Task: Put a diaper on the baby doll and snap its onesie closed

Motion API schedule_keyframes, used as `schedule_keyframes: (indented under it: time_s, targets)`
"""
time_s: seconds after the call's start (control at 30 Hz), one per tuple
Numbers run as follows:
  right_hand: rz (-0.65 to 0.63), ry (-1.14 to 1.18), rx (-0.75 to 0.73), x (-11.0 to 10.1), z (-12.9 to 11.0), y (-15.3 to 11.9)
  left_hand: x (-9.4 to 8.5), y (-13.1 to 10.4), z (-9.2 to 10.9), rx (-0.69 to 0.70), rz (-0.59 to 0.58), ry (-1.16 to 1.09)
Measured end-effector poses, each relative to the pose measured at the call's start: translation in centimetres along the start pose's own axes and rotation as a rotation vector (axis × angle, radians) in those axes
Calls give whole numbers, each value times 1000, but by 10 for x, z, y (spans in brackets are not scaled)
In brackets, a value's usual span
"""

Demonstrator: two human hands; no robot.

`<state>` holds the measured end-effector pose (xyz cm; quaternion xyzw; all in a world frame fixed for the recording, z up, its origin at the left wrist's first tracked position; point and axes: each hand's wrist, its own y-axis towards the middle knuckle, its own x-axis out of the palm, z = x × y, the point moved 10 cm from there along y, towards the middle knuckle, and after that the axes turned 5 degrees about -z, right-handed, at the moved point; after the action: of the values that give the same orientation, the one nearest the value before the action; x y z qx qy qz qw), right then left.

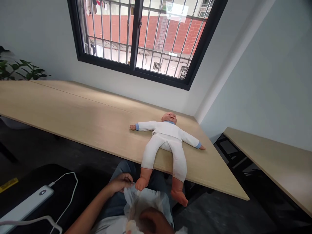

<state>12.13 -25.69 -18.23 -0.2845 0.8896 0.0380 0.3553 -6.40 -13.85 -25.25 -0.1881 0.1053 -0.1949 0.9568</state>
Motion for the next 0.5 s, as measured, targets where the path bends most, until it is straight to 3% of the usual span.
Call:
schedule_keyframes:
  time_s: [0.1, 0.2, 0.27, 0.33, 0.4, 0.5]
  targets:
    - [-147, 128, -122, 14, 10, 16, -26, 0, -3, 32, 107, 82]
    - [-61, 175, -63, 8, 19, 12, -47, 0, 9, 102, 233, 159]
    - [-23, 189, -2, 4, 16, 8, -51, 0, 21, 150, 285, 196]
    - [-63, 180, 29, 5, 7, 9, -40, 2, 33, 196, 245, 185]
    - [-112, 164, 35, 8, -2, 13, -15, 7, 41, 200, 102, 129]
    - [-87, 150, 46, 7, 1, 16, 21, 11, 43, 126, -82, 77]
